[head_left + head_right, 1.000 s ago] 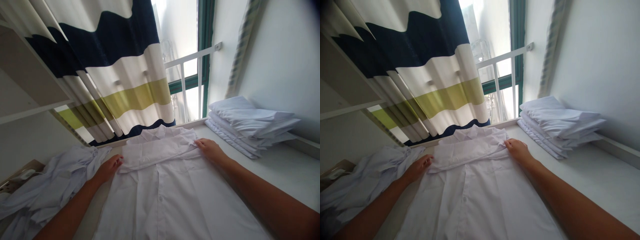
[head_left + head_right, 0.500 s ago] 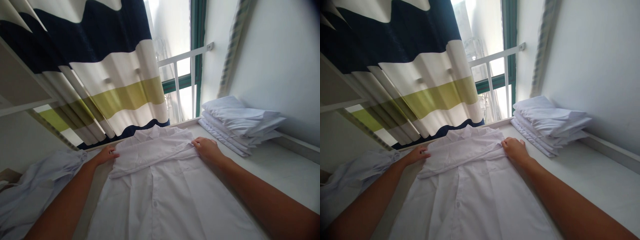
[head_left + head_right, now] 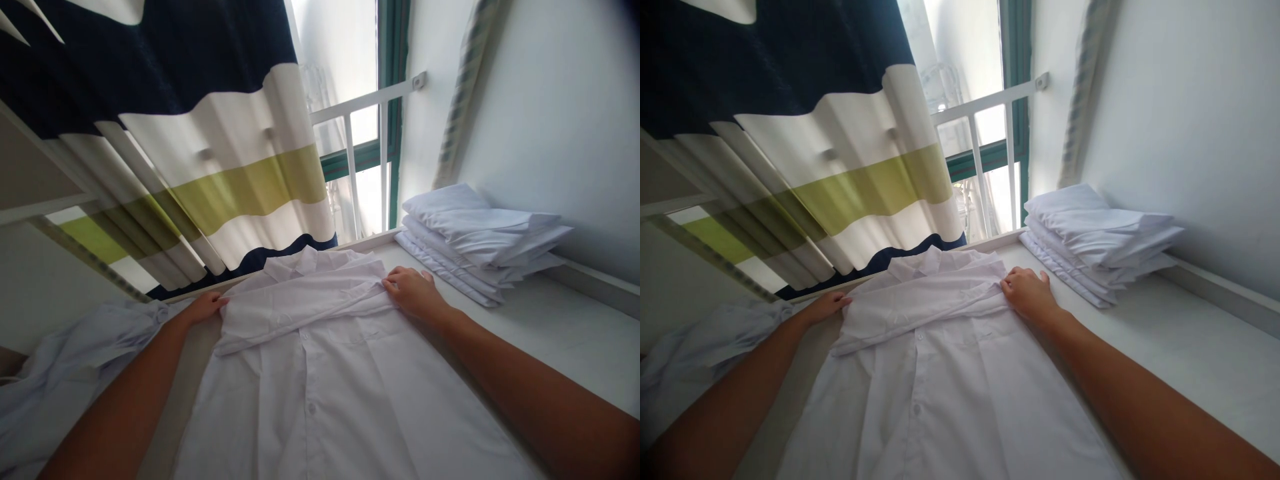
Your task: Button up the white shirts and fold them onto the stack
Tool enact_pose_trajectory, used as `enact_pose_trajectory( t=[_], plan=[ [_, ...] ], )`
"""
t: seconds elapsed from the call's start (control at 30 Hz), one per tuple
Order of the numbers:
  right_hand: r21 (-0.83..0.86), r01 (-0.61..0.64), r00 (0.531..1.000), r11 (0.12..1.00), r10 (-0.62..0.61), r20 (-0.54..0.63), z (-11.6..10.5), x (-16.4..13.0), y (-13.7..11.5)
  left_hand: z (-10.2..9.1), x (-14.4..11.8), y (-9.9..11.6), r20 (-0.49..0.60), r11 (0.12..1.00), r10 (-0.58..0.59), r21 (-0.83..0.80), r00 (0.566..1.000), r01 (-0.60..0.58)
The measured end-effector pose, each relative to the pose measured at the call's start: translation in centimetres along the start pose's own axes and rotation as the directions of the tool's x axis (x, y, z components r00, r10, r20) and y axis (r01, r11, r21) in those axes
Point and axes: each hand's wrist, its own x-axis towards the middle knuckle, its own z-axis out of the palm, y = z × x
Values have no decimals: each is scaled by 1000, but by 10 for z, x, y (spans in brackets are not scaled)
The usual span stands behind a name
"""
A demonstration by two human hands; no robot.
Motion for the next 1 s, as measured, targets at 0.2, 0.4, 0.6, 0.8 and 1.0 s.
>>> enact_pose_trajectory(
  t=[0.2,0.4,0.6,0.8,1.0],
  plan=[
    [-55,287,952,956,-291,-96,0,-5,-8,20,-5,0,-163,977,-65,192,984,96],
    [18,426,870,905,-414,268,14,-12,-9,15,-16,1,-167,957,-119,243,979,158],
    [48,402,858,914,-394,330,15,-12,-4,28,-71,53,-303,927,51,370,952,68],
    [6,398,875,917,-382,297,12,-15,-9,30,-144,121,-206,897,347,357,915,-260],
    [97,637,749,764,-644,157,-15,-50,-77,45,-204,159,52,822,565,52,824,-567]
  ],
)
